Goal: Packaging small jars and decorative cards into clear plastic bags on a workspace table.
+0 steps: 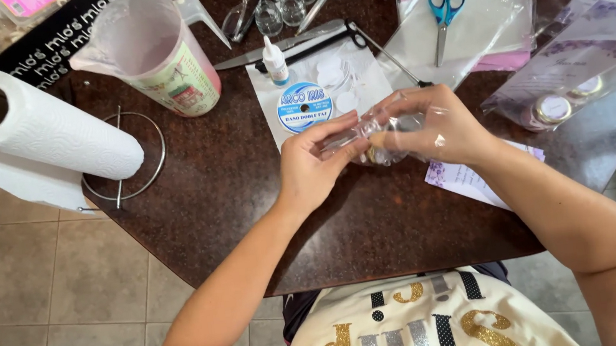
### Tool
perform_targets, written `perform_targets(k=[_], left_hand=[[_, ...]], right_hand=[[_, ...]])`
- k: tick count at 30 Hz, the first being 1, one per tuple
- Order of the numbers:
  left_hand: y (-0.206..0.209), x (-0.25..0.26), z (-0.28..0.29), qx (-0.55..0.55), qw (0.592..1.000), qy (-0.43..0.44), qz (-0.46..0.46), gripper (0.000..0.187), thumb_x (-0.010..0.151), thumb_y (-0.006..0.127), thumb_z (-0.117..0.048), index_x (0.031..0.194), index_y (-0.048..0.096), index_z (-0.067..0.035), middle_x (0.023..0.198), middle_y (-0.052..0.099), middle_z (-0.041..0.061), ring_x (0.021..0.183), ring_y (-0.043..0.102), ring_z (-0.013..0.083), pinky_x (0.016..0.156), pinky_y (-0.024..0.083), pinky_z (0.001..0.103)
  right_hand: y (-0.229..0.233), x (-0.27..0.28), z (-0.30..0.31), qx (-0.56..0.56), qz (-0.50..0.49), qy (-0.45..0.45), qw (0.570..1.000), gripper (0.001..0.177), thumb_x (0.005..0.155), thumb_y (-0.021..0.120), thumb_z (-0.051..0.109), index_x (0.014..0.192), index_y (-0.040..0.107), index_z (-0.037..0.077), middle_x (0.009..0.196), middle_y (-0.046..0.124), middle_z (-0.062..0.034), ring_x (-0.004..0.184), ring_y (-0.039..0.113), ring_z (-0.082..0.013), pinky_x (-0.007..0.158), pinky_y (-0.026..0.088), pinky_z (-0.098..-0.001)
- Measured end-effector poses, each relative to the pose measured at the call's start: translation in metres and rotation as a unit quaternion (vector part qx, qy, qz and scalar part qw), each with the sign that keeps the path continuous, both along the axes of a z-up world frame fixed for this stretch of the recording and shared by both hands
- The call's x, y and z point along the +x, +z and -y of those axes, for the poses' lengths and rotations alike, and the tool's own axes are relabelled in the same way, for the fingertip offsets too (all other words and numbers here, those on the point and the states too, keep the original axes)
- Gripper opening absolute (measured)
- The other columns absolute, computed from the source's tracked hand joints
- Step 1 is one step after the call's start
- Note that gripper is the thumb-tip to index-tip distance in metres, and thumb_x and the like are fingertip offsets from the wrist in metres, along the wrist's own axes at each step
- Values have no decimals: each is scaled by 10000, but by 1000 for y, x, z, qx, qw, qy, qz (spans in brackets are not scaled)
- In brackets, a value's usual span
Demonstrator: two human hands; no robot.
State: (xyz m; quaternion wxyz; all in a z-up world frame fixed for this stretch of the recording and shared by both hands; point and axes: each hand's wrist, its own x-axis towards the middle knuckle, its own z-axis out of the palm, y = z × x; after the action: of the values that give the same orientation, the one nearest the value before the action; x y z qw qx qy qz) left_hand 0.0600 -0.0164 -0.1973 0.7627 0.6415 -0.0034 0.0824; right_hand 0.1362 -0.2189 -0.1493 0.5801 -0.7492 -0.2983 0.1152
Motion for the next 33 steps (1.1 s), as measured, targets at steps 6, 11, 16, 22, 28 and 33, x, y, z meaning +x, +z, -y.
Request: perform_targets(k=[6, 11, 16, 22, 28, 33], left_hand=[[-20, 9, 3, -28, 998, 20, -49, 325, 839, 890, -153, 1113, 768, -28, 1073, 783, 165, 960, 744, 185, 787, 659, 277], [8, -3, 11, -208, 977, -47, 18, 718, 639, 937, 114, 1293, 649, 53, 1360, 663, 180, 1208, 678, 210, 991, 617, 257], [23, -12, 23, -35, 991, 65, 115, 548, 676, 960, -8, 1170, 724, 2, 1263, 695, 128, 1144, 687, 194, 912, 636, 270], [49, -19, 16, 136, 930, 199, 277, 666, 727, 976, -157, 1311, 669, -64, 1171, 685, 74, 967, 711, 182, 781, 645, 263], [59, -26, 13, 187, 893, 222, 344, 724, 726, 978, -147, 1338, 620, 2, 1163, 758, 60, 994, 734, 201, 777, 636, 270], [59, -26, 13, 205, 868, 237, 386, 591, 777, 921, -45, 1291, 639, 31, 1165, 749, 91, 972, 739, 251, 813, 648, 322]], right_hand=[[0, 1, 3, -20, 0, -9, 1000, 285, 866, 830, 189, 981, 770, -64, 874, 728, -254, 712, 656, -278, 671, 524, -338], [-7, 26, 15, 246, -319, -8, 915, 461, 967, 695, 304, 1132, 645, -123, 1090, 715, -302, 795, 781, -325, 600, 703, -392], [-48, 36, 19, 326, -427, 98, 838, 608, 1042, 577, 446, 1307, 594, -101, 1236, 698, -303, 990, 766, -324, 769, 696, -405], [-72, 22, 14, 374, -425, 112, 817, 382, 883, 808, 250, 1142, 697, -8, 1245, 693, -276, 1094, 715, -411, 868, 649, -574], [-66, 11, 4, 337, -464, 130, 809, 570, 818, 901, 345, 1195, 661, -9, 1118, 732, -244, 968, 748, -345, 769, 691, -489], [-61, 8, 0, 315, -464, 135, 816, 547, 826, 890, 345, 1181, 669, -7, 1103, 730, -234, 949, 741, -338, 758, 681, -484]])
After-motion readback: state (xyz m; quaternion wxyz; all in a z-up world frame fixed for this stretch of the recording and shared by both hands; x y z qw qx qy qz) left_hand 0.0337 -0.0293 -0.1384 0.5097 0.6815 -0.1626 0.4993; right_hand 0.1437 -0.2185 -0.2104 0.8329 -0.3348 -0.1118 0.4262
